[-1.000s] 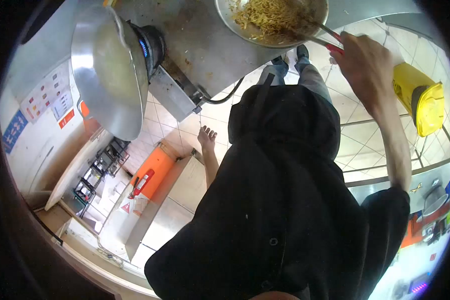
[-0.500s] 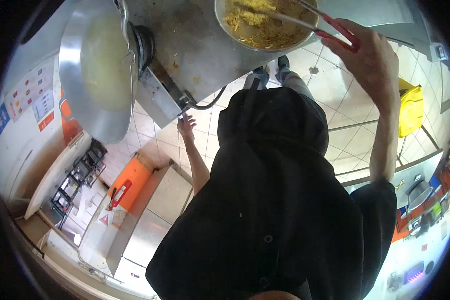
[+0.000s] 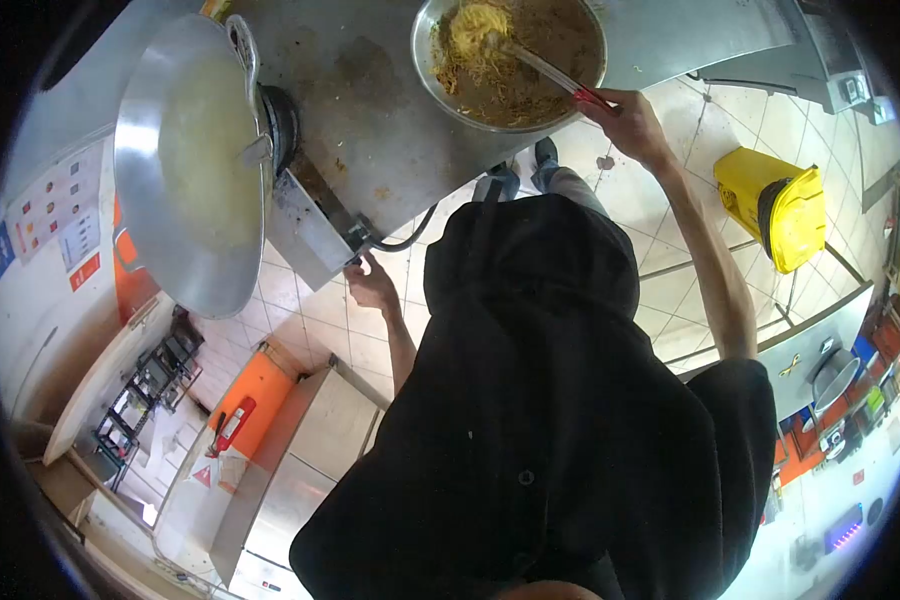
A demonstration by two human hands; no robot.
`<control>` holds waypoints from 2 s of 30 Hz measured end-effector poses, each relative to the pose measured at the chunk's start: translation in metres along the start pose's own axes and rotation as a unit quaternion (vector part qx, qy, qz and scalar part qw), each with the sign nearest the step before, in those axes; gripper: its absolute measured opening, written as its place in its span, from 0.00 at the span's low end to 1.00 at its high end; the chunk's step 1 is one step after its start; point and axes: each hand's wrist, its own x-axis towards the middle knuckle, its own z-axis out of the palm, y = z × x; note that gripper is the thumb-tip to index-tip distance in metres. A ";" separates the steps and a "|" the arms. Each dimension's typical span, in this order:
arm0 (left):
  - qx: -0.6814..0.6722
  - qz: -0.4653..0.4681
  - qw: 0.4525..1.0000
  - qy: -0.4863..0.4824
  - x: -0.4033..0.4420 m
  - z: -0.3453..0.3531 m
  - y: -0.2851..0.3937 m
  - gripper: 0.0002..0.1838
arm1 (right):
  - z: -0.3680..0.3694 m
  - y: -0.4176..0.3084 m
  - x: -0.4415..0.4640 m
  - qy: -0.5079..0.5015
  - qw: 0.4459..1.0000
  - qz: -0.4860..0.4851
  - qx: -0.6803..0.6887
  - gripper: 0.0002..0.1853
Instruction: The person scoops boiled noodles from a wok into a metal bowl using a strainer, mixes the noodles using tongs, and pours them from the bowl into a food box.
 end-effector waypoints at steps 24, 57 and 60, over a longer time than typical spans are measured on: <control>-0.451 0.339 0.755 -0.335 0.146 0.076 0.335 0.22 | -0.004 -0.062 -0.008 -0.064 0.970 -0.042 -0.232 0.11; -0.444 0.201 0.726 -0.485 0.102 0.012 0.293 0.10 | -0.056 0.030 -0.146 0.276 0.954 0.062 -0.098 0.26; -0.432 0.132 0.715 -0.533 0.076 -0.004 0.273 0.08 | -0.071 0.070 -0.103 0.366 0.927 0.078 -0.012 0.25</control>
